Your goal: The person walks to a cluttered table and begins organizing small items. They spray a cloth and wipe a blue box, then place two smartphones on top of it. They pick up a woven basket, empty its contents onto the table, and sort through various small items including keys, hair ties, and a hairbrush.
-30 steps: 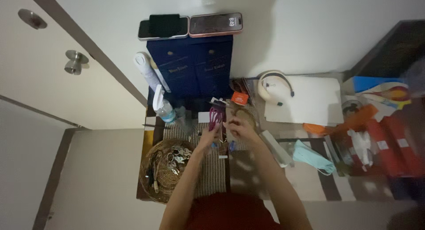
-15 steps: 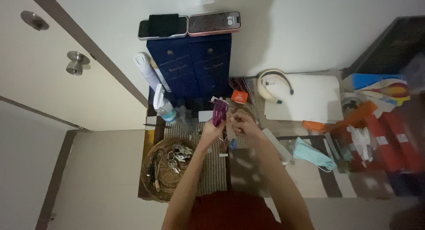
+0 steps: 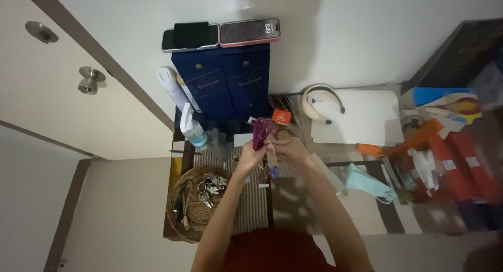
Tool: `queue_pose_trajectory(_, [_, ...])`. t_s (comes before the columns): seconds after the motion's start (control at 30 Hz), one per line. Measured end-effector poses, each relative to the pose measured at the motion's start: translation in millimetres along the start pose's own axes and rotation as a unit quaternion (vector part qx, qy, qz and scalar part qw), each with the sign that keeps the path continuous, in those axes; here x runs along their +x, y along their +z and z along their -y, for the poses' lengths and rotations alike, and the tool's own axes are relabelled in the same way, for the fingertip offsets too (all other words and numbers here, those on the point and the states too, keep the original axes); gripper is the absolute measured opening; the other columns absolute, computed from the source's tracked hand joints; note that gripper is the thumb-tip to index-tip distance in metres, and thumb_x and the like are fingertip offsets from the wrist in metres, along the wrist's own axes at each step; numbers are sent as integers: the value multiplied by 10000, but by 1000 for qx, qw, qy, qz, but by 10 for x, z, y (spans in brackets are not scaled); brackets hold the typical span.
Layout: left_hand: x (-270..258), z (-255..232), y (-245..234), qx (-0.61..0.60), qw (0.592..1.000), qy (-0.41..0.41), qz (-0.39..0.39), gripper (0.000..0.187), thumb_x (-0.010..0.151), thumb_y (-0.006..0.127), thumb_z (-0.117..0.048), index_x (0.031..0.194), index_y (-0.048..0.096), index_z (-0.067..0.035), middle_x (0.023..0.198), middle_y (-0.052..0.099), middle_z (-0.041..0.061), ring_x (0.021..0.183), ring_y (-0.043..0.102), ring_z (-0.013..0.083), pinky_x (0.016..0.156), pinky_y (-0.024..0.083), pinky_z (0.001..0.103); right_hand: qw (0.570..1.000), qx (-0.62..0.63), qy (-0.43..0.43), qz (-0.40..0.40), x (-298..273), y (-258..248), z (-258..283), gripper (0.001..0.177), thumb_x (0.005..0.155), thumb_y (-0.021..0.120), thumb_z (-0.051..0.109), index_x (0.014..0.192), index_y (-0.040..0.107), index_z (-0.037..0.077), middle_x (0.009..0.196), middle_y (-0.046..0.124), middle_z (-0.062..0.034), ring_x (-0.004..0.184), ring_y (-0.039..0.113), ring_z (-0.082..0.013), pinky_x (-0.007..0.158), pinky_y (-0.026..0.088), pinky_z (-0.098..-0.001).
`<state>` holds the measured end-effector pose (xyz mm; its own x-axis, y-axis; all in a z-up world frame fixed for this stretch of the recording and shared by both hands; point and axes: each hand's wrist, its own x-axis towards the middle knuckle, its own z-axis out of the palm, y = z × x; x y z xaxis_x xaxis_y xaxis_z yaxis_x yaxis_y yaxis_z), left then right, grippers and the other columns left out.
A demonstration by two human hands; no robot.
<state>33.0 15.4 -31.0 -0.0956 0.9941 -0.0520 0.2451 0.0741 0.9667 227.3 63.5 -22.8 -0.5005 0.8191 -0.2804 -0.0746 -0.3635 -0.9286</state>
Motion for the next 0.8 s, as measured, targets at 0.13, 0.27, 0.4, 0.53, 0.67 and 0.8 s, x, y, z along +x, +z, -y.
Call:
queue_pose_trajectory(0.13, [20, -12, -30, -58, 996, -56, 22, 158, 961, 645, -167, 943, 657, -11, 717, 588, 30, 619, 503, 118, 559, 429, 317, 1000, -11, 20, -5, 0, 38, -17, 395, 945, 777, 213, 1316, 770, 76, 845, 618, -49, 689, 519, -113, 590, 404, -284])
queue_pose_trajectory(0.27, [89, 67, -40, -203, 979, -36, -5, 62, 949, 616, -83, 973, 670, -62, 752, 617, -28, 631, 523, 79, 568, 424, 281, 973, 215, -69, 52, 88, 175, -147, 510, 932, 693, 130, 1387, 549, -49, 1333, 683, -101, 1230, 642, -169, 1034, 502, -309])
queue_pose_trajectory(0.4, [164, 64, -63, -271, 962, -39, 12, 78, 984, 613, -69, 929, 617, -14, 723, 556, -16, 608, 466, 88, 549, 380, 285, 940, 294, -165, 48, 28, 372, -109, 534, 992, 658, 72, 1423, 474, -183, 1417, 622, -213, 1340, 597, -287, 1165, 457, -384])
queue_pose_trajectory(0.53, [106, -56, -151, -281, 955, -96, 24, 190, 992, 669, -209, 963, 618, -29, 685, 492, -36, 573, 424, 88, 528, 376, 283, 950, 273, -150, 32, -161, 500, 316, 566, 953, 662, 120, 1440, 487, -109, 1445, 611, -169, 1303, 628, -247, 1103, 493, -345])
queue_pose_trajectory(0.67, [2, -176, -232, -316, 944, -85, 42, 447, 1011, 518, -497, 1049, 663, -76, 713, 472, -77, 605, 409, 54, 540, 356, 256, 984, 52, -161, -53, -424, 514, 817, 490, 986, 714, 188, 1396, 619, -62, 1311, 712, -164, 1096, 641, -147, 921, 526, -289])
queue_pose_trajectory(0.8, [-15, -250, -256, -340, 932, -110, 64, 660, 1038, 351, -668, 906, 602, -72, 634, 394, -50, 522, 336, 80, 480, 298, 253, 973, -132, -131, -133, -528, 599, 1118, 488, 884, 777, 208, 1352, 676, 110, 1192, 771, -86, 960, 693, -98, 830, 561, -255])
